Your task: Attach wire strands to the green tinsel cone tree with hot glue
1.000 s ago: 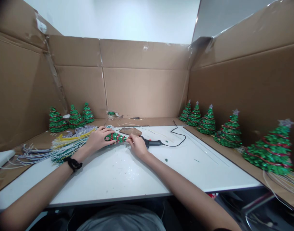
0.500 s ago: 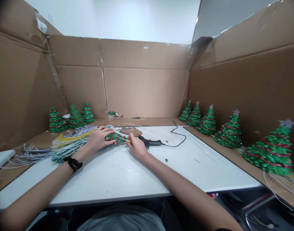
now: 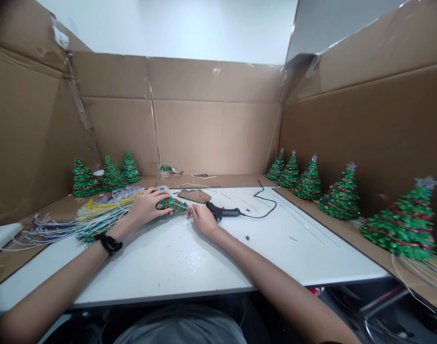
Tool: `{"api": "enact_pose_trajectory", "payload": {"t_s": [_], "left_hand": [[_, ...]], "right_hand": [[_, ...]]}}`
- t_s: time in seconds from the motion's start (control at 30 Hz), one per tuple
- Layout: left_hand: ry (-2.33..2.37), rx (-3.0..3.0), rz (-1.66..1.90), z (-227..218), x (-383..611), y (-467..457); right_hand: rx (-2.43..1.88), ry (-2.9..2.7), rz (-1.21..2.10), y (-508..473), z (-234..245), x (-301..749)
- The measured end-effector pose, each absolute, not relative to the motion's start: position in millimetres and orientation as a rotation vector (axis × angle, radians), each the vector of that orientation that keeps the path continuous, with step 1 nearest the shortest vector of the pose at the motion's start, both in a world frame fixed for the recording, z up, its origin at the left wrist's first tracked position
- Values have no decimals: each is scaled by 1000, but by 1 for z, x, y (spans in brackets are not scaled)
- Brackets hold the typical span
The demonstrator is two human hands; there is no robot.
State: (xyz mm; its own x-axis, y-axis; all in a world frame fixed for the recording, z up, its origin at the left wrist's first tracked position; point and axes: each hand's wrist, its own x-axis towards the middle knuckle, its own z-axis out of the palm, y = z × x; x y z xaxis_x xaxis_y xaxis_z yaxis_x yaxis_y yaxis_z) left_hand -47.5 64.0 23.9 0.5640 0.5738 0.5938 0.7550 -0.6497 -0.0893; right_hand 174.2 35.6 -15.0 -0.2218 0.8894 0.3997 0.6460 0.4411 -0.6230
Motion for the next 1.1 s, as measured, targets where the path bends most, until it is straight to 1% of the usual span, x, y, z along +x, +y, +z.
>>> {"api": "enact_pose_trajectory", "payload": {"t_s": [0.17, 0.33, 0.5, 0.8, 0.97, 1.1], "left_hand": [[-1073, -2473, -775, 23, -48, 65], [-1074, -2460, -777, 22, -49, 66], [-1074, -2455, -755, 22, -48, 66], [-1079, -2459, -763, 23, -48, 65], [-1088, -2453, -770, 23, -48, 65], [-1080, -2452, -771, 22, -48, 65]], "right_hand": [[-1280, -1905, 482, 35, -19, 172], [-1235, -1911, 427, 34, -18, 173], [-1350, -1968, 345, 34, -14, 175], [-1321, -1971, 430, 34, -17, 170], [-1276, -1925, 390, 36, -23, 171], [-1285, -1936, 350, 36, -18, 174]]}}
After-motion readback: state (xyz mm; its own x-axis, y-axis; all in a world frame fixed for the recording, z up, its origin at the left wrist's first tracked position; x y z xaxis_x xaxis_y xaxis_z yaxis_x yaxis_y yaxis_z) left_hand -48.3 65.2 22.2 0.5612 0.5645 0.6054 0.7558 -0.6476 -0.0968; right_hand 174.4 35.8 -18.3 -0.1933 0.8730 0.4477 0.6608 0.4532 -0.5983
